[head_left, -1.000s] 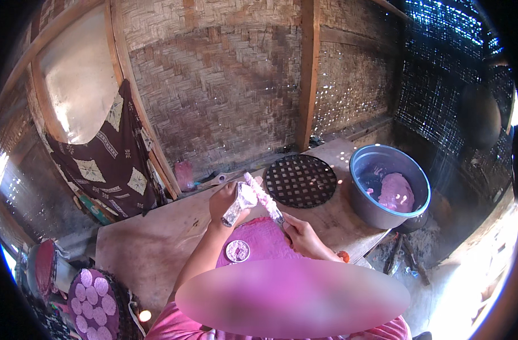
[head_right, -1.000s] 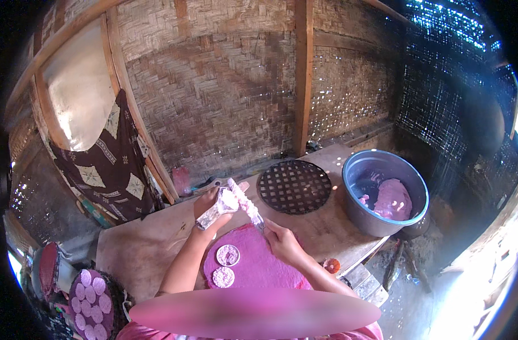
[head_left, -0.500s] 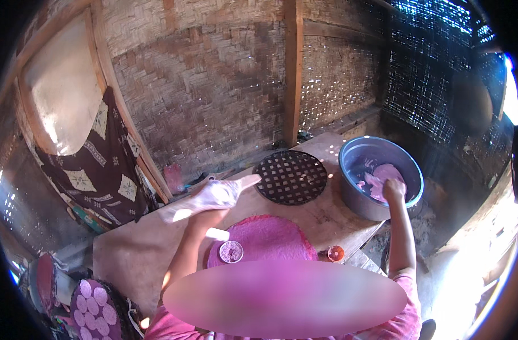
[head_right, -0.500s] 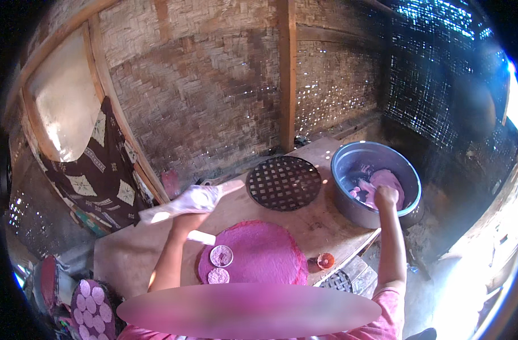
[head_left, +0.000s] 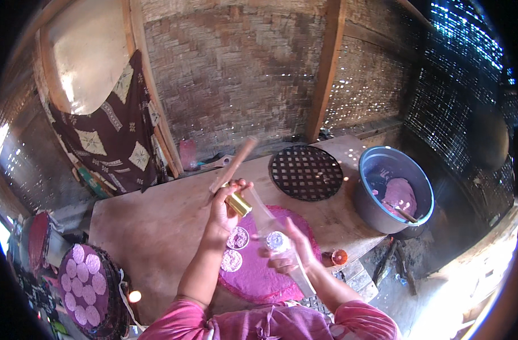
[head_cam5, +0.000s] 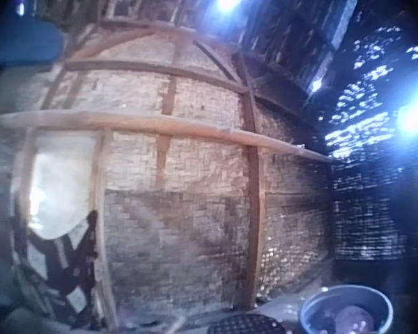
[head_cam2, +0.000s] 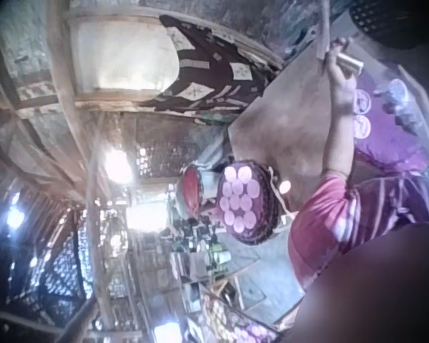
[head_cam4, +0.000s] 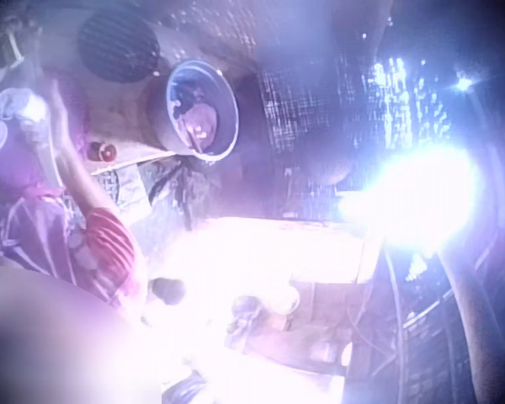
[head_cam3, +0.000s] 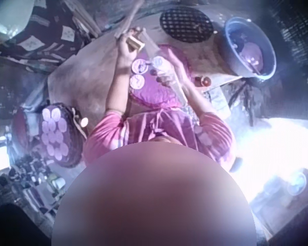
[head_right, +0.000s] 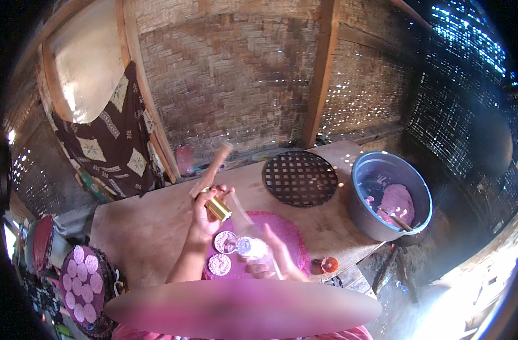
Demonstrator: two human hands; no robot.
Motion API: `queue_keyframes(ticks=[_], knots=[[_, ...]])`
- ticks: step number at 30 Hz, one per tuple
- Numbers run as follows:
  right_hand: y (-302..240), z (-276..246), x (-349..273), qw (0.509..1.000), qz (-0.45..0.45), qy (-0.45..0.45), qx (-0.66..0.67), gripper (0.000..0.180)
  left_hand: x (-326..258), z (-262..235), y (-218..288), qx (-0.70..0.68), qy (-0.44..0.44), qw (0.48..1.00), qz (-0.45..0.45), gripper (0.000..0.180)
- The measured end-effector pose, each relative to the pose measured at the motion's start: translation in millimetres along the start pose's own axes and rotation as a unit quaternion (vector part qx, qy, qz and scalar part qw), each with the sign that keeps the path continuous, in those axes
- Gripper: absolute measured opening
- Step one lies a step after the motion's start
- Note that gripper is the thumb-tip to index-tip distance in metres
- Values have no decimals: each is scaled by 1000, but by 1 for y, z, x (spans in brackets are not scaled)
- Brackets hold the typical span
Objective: The person scoops pink dough from a bowl, places it into a wooden mold, and presses it to form round cakes. They then place the finished cakes onto a woven tray and repeat the process.
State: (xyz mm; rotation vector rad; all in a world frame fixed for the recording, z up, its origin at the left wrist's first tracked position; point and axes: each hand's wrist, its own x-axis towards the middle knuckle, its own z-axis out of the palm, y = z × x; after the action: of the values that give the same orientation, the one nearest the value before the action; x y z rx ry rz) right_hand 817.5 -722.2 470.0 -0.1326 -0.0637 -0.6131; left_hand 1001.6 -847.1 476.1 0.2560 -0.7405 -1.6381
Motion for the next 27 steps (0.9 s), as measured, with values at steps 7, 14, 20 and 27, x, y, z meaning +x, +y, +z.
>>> queue_keyframes(ticks=[7,14,20,27], knots=[[-22,73,-20,654,-297,277,-638,51,-58,0,43,640,-132,755,50,28],[-13,114,7,263,-244,133,-924,75,-87,15,62,526,-227,816,-76,48],[2,98,25,254,-134,114,-951,80,-94,15,34,591,-327,734,-75,60],[-52,99,18,726,141,196,-644,101,-73,13,60,547,-301,781,-23,53]])
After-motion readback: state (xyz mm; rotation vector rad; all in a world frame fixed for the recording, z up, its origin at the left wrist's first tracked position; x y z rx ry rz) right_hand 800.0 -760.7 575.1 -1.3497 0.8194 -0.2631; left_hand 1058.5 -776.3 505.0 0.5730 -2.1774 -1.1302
